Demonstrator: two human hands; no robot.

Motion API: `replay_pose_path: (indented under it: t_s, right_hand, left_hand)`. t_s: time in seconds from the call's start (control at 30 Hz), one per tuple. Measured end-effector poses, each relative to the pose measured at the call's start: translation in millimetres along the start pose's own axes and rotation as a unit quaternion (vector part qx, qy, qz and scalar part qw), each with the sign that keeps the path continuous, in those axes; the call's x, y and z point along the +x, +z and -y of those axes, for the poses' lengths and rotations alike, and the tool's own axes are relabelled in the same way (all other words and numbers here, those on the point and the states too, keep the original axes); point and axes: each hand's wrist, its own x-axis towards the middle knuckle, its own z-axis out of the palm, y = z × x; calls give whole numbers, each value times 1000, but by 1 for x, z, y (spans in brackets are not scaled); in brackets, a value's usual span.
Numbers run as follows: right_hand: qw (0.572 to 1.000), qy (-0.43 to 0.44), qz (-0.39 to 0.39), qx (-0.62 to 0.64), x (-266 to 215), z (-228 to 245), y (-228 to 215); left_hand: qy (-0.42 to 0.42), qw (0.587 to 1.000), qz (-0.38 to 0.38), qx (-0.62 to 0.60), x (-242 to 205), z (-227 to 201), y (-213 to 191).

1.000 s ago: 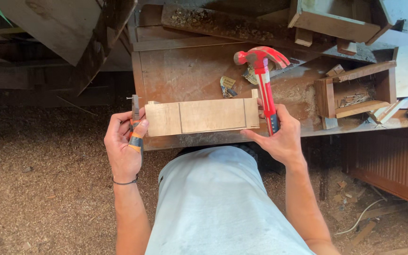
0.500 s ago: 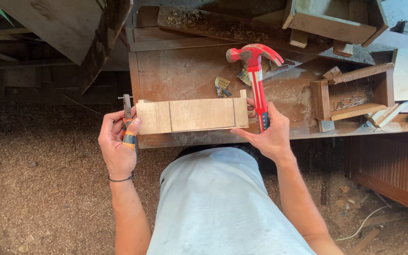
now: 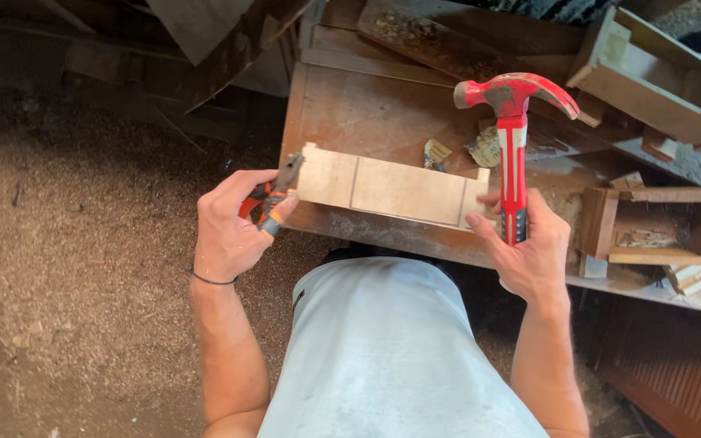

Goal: The person uses pliers to hold nails and a hammer to drive them into small wooden boxes on a workbench. They repeatedly position nails, hammer them in, and adjust the boxes to continue assembly.

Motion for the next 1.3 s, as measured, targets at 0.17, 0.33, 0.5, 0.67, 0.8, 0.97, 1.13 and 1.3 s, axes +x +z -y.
replay_pose_path:
  t_s: [0.17,0.33,0.5,0.67,0.8,0.97,1.13,1.3]
  right_hand:
    - [997,-46,66,-17,14,19,15]
    - [990,-83,110,-22,24,43,39]
    - [988,-77,126,-35,28,60,50]
    - [988,-59,123,-71,30,65,53]
    - [982,-75,134,-109,31,66,53]
    - [979,-51,160,-117,29,65,52]
    - [974,-44,172,-138,27,64,47]
    - [974,-38,176,-136,24,63,43]
  left_hand:
    - [-11,1000,24,-10,-2,6,-4]
    - [-20,999,40,-27,-5,17,-6]
    - [-12,994,73,-79,-7,30,-9]
    - [27,989,96,-109,0,43,-8]
    - [24,985,129,-116,6,46,-8]
    - [59,986,135,-72,14,43,-10]
    - [95,985,144,-7,21,37,-16]
    - [125,980,150,41,24,30,-16]
